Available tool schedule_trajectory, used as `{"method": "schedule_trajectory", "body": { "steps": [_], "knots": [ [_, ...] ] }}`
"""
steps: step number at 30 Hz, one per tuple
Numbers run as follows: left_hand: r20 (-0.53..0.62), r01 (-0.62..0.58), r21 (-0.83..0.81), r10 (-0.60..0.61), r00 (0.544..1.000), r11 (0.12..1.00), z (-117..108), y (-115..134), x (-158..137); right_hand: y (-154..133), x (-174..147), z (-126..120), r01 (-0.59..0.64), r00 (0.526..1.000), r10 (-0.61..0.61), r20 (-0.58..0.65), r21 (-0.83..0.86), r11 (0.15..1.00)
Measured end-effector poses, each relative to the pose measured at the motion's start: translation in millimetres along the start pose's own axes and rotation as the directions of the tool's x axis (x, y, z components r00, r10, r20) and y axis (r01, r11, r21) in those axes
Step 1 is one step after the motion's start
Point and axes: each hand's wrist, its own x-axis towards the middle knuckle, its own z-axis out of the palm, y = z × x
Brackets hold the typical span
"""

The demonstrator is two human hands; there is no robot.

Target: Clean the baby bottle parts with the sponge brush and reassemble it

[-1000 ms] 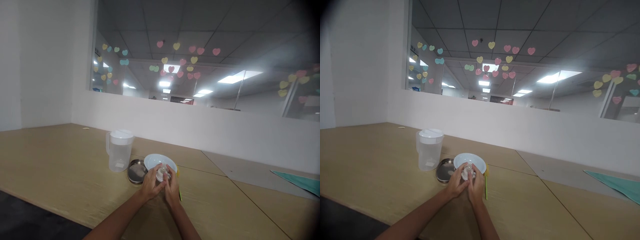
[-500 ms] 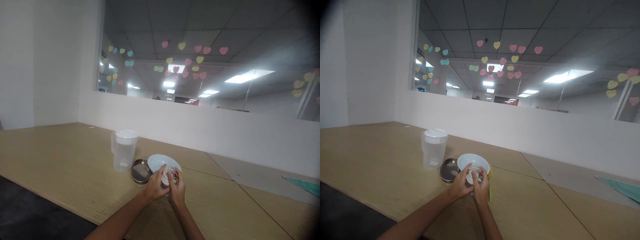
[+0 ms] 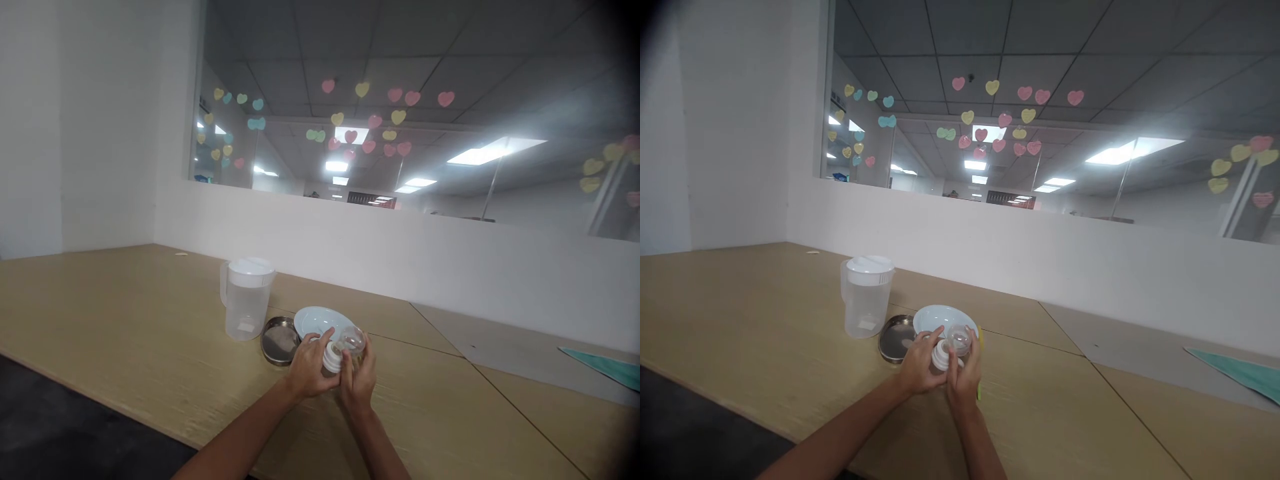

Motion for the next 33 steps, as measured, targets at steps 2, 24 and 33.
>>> {"method": "schedule_trajectory", "body": {
  "steps": [2, 24, 33],
  "knots": [
    [-0.053, -0.067, 0.020, 0.068, 0.996, 0.998, -3, -1, 0, -2, -2, 2, -0.102, 0.995, 0.101, 0.022, 0.073, 0.992],
    [-0.015, -0.061, 0.037, 0.061, 0.998, 0.997, -8, -9, 0, -17, 9, 0, -0.229, 0.919, 0.315, -0.236, 0.332, 0.915],
    [-0.076, -0.023, 0.047, 0.026, 0.997, 0.999, -13, -13, 2, -13, 3, 7, -0.409, 0.912, 0.411, 0.013, 0.133, 0.903]
  ]
}}
